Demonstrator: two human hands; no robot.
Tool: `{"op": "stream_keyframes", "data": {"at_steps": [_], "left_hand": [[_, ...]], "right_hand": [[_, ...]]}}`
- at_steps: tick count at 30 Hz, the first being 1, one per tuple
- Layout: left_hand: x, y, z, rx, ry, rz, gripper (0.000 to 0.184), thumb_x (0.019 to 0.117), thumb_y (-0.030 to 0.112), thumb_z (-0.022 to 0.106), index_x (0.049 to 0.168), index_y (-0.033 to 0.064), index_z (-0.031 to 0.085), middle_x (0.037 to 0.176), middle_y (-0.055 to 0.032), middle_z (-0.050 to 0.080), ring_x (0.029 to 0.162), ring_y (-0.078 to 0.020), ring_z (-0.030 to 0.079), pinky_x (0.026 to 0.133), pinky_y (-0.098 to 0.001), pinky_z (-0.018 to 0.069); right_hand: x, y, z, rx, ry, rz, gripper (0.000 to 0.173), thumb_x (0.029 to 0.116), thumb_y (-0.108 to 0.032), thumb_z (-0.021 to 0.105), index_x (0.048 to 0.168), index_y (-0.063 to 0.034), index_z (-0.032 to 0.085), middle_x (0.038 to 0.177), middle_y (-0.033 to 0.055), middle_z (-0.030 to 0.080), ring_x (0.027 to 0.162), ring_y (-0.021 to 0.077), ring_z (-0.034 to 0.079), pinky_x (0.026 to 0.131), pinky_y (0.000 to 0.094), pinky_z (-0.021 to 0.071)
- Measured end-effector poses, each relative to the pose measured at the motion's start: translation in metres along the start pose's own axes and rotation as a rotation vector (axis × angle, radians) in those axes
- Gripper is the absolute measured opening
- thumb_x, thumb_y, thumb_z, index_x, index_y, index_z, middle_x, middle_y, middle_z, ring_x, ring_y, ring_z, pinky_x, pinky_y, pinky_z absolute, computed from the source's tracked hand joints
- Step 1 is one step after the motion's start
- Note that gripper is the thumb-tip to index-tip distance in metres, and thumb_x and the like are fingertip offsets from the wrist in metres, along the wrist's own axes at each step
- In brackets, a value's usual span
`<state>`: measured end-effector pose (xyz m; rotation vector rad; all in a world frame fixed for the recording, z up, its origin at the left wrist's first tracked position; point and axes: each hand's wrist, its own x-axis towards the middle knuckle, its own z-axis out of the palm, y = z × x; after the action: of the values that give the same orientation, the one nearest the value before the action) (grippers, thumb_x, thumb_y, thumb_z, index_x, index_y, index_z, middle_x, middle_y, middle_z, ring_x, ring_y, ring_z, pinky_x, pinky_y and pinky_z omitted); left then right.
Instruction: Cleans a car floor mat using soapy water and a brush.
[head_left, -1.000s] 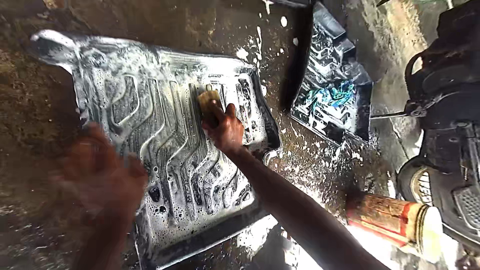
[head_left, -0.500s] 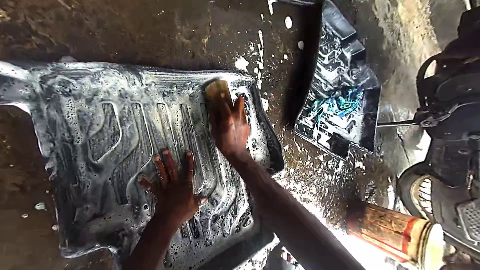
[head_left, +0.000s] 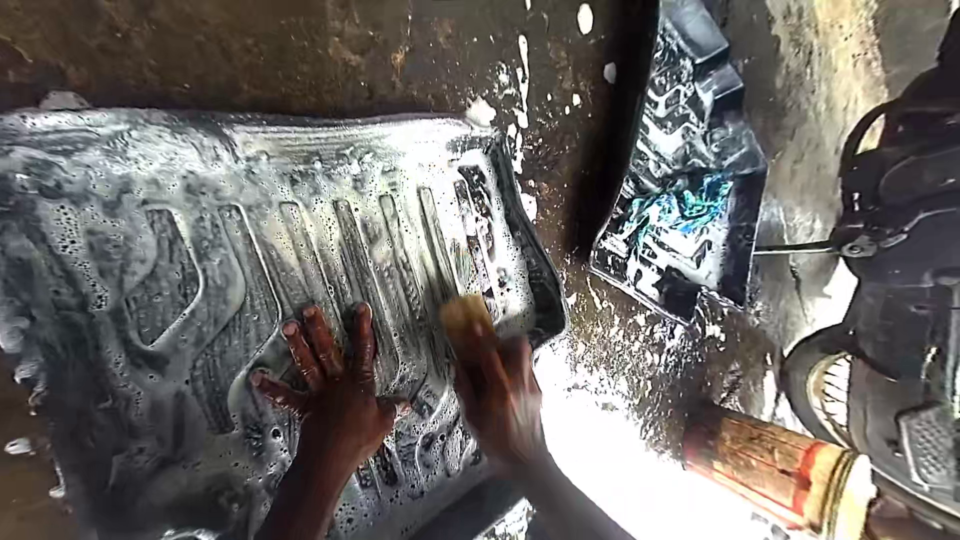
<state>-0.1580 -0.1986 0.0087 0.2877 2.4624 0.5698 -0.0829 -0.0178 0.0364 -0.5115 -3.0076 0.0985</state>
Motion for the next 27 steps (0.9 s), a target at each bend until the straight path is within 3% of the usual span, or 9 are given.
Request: {"op": "stream_keyframes", "data": {"at_steps": [2, 5, 7, 10, 12, 18, 21, 23, 27], "left_hand": [[0.001, 0.001, -0.001, 0.013, -0.01, -0.02, 0.143, 0.0641, 0.053, 0.091, 0.165, 0.0321, -0.009, 0.165, -0.0222, -0.03, 0.149, -0.0539, -0.025, 0.1, -0.089, -0.0116], [-0.001, 0.001, 0.0, 0.021, 0.001, 0.001, 0.145, 0.0622, 0.052, 0.092, 0.165, 0.0321, -0.008, 0.165, -0.0232, -0.029, 0.15, -0.0544, -0.023, 0.1, -0.0895, -0.0106], [0.003, 0.0, 0.0, 0.024, 0.034, -0.011, 0.143, 0.0613, 0.054, 0.092, 0.166, 0.0319, -0.003, 0.166, -0.0248, -0.025, 0.15, -0.0555, -0.02, 0.101, -0.0893, -0.0095], [0.0, 0.001, -0.003, -0.004, -0.005, -0.029, 0.144, 0.0603, 0.052, 0.093, 0.166, 0.0342, -0.003, 0.167, -0.0219, -0.026, 0.15, -0.0538, -0.022, 0.101, -0.0887, -0.011], [0.004, 0.005, -0.004, -0.01, -0.007, -0.016, 0.143, 0.0602, 0.05, 0.093, 0.166, 0.0304, 0.0, 0.166, -0.0231, -0.026, 0.15, -0.0542, -0.023, 0.101, -0.0889, -0.0123], [0.006, 0.005, -0.006, -0.011, -0.026, -0.047, 0.14, 0.0645, 0.049, 0.093, 0.165, 0.0349, -0.003, 0.166, -0.0192, -0.03, 0.15, -0.0513, -0.025, 0.102, -0.0871, -0.0115], [0.004, 0.004, -0.002, -0.042, 0.001, -0.046, 0.142, 0.061, 0.049, 0.094, 0.166, 0.035, -0.001, 0.167, -0.0189, -0.027, 0.151, -0.0514, -0.023, 0.103, -0.087, -0.0115], [0.007, 0.006, -0.004, -0.034, -0.017, -0.057, 0.143, 0.0613, 0.049, 0.094, 0.166, 0.0343, -0.002, 0.166, -0.0193, -0.029, 0.15, -0.0516, -0.025, 0.103, -0.0867, -0.012], [0.007, 0.002, -0.003, -0.014, -0.003, -0.035, 0.145, 0.0605, 0.05, 0.094, 0.165, 0.0348, -0.005, 0.165, -0.0221, -0.029, 0.149, -0.0534, -0.025, 0.101, -0.0884, -0.0114]], "right_hand": [[-0.004, 0.012, 0.001, -0.066, 0.051, -0.011, 0.044, 0.0909, -0.04, 0.065, 0.128, -0.0187, 0.073, 0.104, 0.0228, 0.067, 0.086, 0.0377, 0.067, 0.065, 0.0493, 0.0536], [0.109, -0.007, 0.031, -0.092, 0.123, 0.074, 0.05, 0.0966, -0.044, 0.06, 0.142, -0.022, 0.064, 0.124, 0.0316, 0.061, 0.105, 0.047, 0.063, 0.078, 0.0576, 0.0535], [0.17, -0.024, 0.044, -0.053, 0.203, 0.045, 0.052, 0.0977, -0.044, 0.059, 0.146, -0.0251, 0.06, 0.133, 0.0259, 0.058, 0.11, 0.0415, 0.062, 0.08, 0.0528, 0.0525], [0.074, -0.002, 0.017, -0.071, 0.064, -0.016, 0.052, 0.1025, -0.039, 0.053, 0.152, -0.0268, 0.052, 0.13, 0.0175, 0.062, 0.108, 0.0362, 0.063, 0.078, 0.0538, 0.0527], [0.025, 0.015, 0.014, -0.1, 0.083, -0.029, 0.045, 0.0978, -0.039, 0.058, 0.14, -0.0229, 0.065, 0.112, 0.0182, 0.068, 0.097, 0.0377, 0.065, 0.075, 0.0567, 0.0487], [0.16, -0.022, 0.044, -0.021, 0.203, 0.04, 0.046, 0.0968, -0.042, 0.058, 0.14, -0.0271, 0.065, 0.125, 0.0197, 0.063, 0.105, 0.0373, 0.063, 0.081, 0.0592, 0.0471], [0.071, -0.002, 0.016, -0.052, 0.054, 0.046, 0.051, 0.1015, -0.043, 0.054, 0.15, -0.0283, 0.054, 0.129, 0.0162, 0.063, 0.105, 0.035, 0.064, 0.078, 0.059, 0.0487], [0.026, 0.008, 0.017, -0.047, 0.062, 0.055, 0.05, 0.0973, -0.04, 0.059, 0.144, -0.0218, 0.062, 0.114, 0.0192, 0.064, 0.095, 0.0372, 0.064, 0.073, 0.0563, 0.0488], [0.131, -0.019, 0.037, 0.095, 0.101, 0.129, 0.05, 0.0954, -0.039, 0.063, 0.141, -0.0192, 0.063, 0.126, 0.0264, 0.062, 0.107, 0.0443, 0.063, 0.08, 0.0622, 0.0499]]}}
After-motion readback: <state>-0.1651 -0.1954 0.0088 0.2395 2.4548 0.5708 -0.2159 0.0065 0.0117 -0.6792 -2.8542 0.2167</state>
